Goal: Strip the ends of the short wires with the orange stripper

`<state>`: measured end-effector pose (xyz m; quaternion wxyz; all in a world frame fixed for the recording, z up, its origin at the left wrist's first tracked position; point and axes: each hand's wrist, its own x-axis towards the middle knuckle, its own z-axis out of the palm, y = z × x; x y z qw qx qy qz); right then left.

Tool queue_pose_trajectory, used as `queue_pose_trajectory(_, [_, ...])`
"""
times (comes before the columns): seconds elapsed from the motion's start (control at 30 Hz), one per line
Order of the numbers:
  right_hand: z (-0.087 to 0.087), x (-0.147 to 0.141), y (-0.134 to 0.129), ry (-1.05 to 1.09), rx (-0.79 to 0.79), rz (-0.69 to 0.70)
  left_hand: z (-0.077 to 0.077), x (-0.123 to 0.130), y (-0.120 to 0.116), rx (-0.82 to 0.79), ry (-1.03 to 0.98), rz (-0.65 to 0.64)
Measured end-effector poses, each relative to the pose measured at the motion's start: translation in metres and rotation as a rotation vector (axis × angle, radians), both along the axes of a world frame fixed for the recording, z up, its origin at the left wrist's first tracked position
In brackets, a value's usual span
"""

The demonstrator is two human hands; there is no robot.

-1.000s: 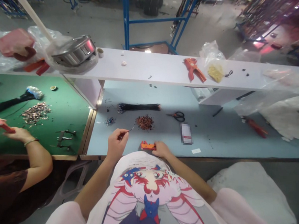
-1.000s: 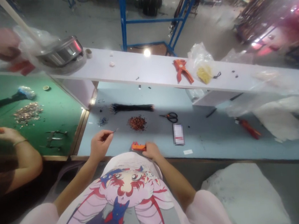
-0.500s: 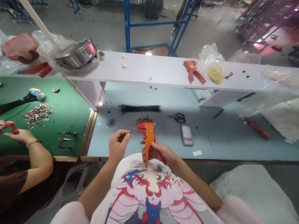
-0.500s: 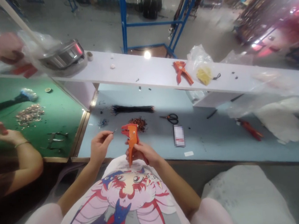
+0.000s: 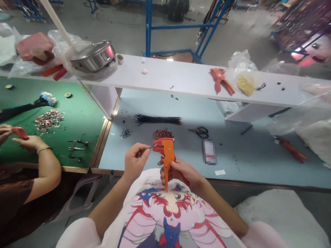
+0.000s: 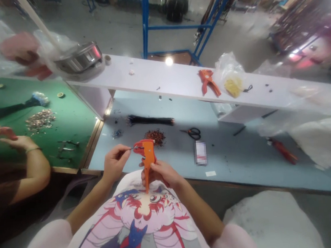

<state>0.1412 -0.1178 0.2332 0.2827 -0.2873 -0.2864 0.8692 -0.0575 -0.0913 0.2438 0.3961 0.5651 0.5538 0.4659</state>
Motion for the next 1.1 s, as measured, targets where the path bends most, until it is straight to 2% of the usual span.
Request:
queue_pose_trajectory(0.17, [0.002,-0.001,-0.001,-0.006,0.001,0.026,-0.001,-0.001,-0.002,-0.007,-0.018,-0.002])
queue_pose_trajectory(0.33, [0.005,-0.003,-0.003,-0.009,-0.007,-0.018,-0.001,0.000,-0.002,-0.005,-0.020,0.000])
queue_pose_trajectory(0.67, [-0.005,-0.005,-0.003,-0.023,0.024,-0.023,-0.005,0.002,0.000,0.022,-0.024,0.008])
queue_pose_trajectory(0.9, [0.006,-0.011,-0.001,-0.023,0.005,-0.107,-0.007,-0.001,0.000,0.001,-0.126,0.102])
queue_pose_trajectory(1.1, [0.009,-0.009,-0.004,0.020,-0.048,-0.041,-0.005,-0.001,-0.002,-0.001,-0.155,0.087])
